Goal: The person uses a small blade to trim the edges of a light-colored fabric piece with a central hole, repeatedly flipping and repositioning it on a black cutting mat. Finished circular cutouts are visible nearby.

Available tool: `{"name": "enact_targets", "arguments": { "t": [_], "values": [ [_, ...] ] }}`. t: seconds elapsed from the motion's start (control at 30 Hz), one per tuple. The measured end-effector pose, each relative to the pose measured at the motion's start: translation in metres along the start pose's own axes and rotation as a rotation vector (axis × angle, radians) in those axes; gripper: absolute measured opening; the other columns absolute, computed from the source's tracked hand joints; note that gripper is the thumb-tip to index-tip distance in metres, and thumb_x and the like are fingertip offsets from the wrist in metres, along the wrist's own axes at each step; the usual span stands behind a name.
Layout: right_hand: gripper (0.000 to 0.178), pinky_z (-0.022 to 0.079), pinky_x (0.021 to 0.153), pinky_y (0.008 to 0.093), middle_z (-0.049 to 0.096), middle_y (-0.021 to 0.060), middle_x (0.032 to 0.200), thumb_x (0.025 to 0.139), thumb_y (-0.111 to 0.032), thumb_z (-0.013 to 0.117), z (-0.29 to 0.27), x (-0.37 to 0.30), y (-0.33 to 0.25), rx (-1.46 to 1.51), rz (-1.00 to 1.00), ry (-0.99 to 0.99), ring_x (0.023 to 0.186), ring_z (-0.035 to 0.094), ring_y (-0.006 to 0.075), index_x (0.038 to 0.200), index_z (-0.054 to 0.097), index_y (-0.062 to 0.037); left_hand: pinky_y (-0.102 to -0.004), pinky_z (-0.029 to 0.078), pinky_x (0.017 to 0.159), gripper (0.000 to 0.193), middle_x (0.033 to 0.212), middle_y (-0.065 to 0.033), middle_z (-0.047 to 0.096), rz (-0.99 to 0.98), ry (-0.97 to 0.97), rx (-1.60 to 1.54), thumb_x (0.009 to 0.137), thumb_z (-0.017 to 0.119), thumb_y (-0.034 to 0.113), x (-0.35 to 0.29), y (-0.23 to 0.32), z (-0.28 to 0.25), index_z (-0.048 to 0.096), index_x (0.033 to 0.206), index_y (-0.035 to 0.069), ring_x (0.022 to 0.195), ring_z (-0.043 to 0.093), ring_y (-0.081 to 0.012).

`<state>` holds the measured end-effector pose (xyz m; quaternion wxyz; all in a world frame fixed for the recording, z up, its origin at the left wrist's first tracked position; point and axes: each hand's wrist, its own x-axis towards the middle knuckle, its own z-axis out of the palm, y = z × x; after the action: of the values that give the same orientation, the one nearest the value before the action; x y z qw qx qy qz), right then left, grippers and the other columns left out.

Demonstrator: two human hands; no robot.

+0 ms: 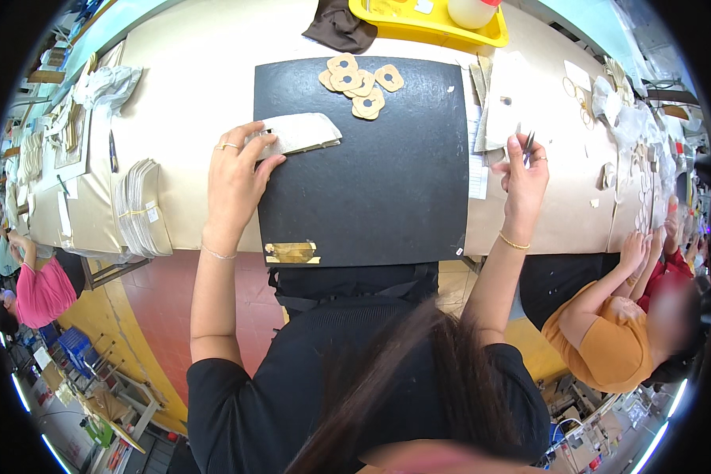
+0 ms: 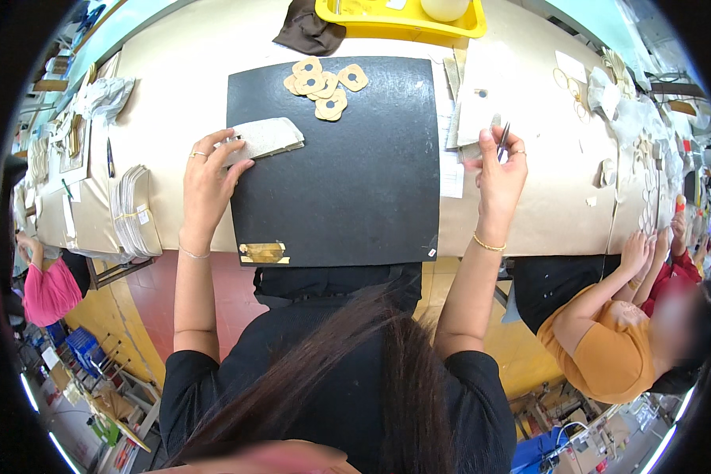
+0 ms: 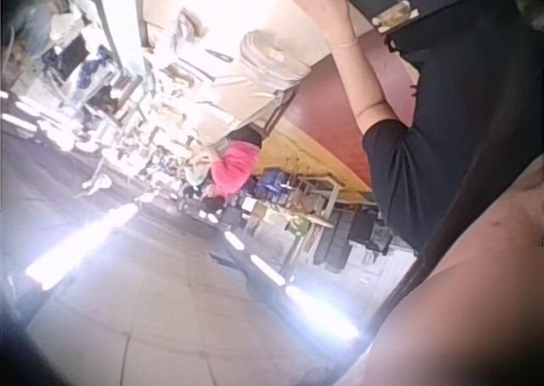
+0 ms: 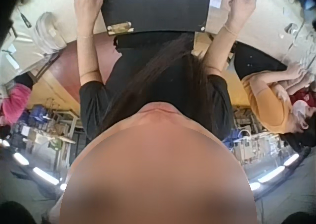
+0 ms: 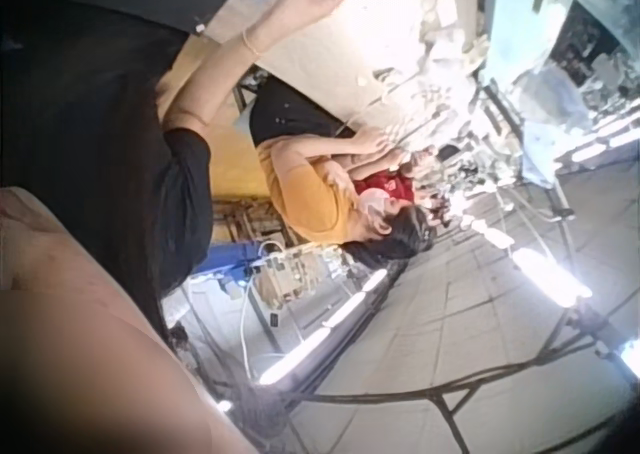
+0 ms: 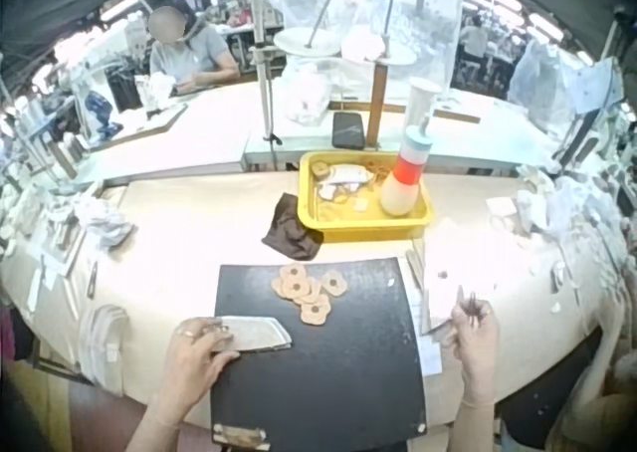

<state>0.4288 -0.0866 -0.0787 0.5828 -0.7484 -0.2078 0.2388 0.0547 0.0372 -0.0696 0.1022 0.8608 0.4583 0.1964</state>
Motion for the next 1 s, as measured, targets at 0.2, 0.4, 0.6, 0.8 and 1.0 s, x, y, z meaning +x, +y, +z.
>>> {"name": "enact_targets", "arguments": {
  "t": [0.2,0.4,0.6,0.8,1.0],
  "values": [
    [0.027,0.029,0.041,0.019,0.06,0.002,0.091,0.093,-0.023,0.072,-0.011,0.001,0.02,-0.206,-0.118,0.08,0.048,0.039,0.0019,0.105,0.059,-0.001,-0.0346,0.052,0.086,0.022,0.109,-0.0072,0.07,-0.011,-0.077,-0.102,0.082,0.076,0.014,0.005,-0.011,-0.009,0.072,0.102,0.006,0.099,0.065,-0.0249],
    [0.03,0.049,0.071,0.0228,0.06,0.0048,0.096,0.093,-0.024,0.073,0.004,-0.011,0.007,-0.144,-0.2,-0.052,0.087,0.056,0.0095,0.105,0.063,0.0019,-0.03,0.053,0.08,0.021,0.102,-0.0115,0.073,-0.42,0.066,-0.544,0.099,0.059,0.013,0.014,-0.014,-0.016,0.067,0.114,0.001,0.091,0.07,-0.0197],
    [0.035,0.047,0.072,0.0209,0.062,0.0037,0.097,0.094,-0.026,0.072,0.032,-0.048,-0.025,-0.084,-0.111,-0.302,0.083,0.056,0.0072,0.109,0.062,0.0028,-0.0257,0.056,0.077,0.023,0.105,-0.0174,0.072,-0.37,0.359,-0.933,0.103,0.054,0.012,0.0,0.024,-0.041,0.06,0.117,-0.005,0.088,0.069,-0.0132],
    [0.04,0.049,0.079,0.0247,0.064,0.006,0.1,0.093,-0.021,0.072,0.06,-0.089,-0.056,-0.029,-0.304,-0.526,0.087,0.058,0.0107,0.124,0.058,0.0001,-0.0208,0.052,0.063,0.015,0.095,-0.0089,0.073,-0.556,-0.012,-1.6,0.098,0.061,0.012,0.012,0.074,-0.028,0.054,0.108,0.003,0.077,0.066,-0.0071],
    [0.043,0.047,0.066,0.0245,0.061,0.0065,0.095,0.081,-0.012,0.08,0.064,-0.094,-0.081,-0.26,-0.692,-0.629,0.078,0.055,0.0132,0.122,0.068,-0.0068,-0.0218,0.053,0.072,0.031,0.1,-0.0128,0.072,-0.487,-0.085,-1.501,0.099,0.057,0.008,0.014,0.095,-0.036,0.046,0.126,0.0,0.086,0.068,-0.0104]
  ]
}}
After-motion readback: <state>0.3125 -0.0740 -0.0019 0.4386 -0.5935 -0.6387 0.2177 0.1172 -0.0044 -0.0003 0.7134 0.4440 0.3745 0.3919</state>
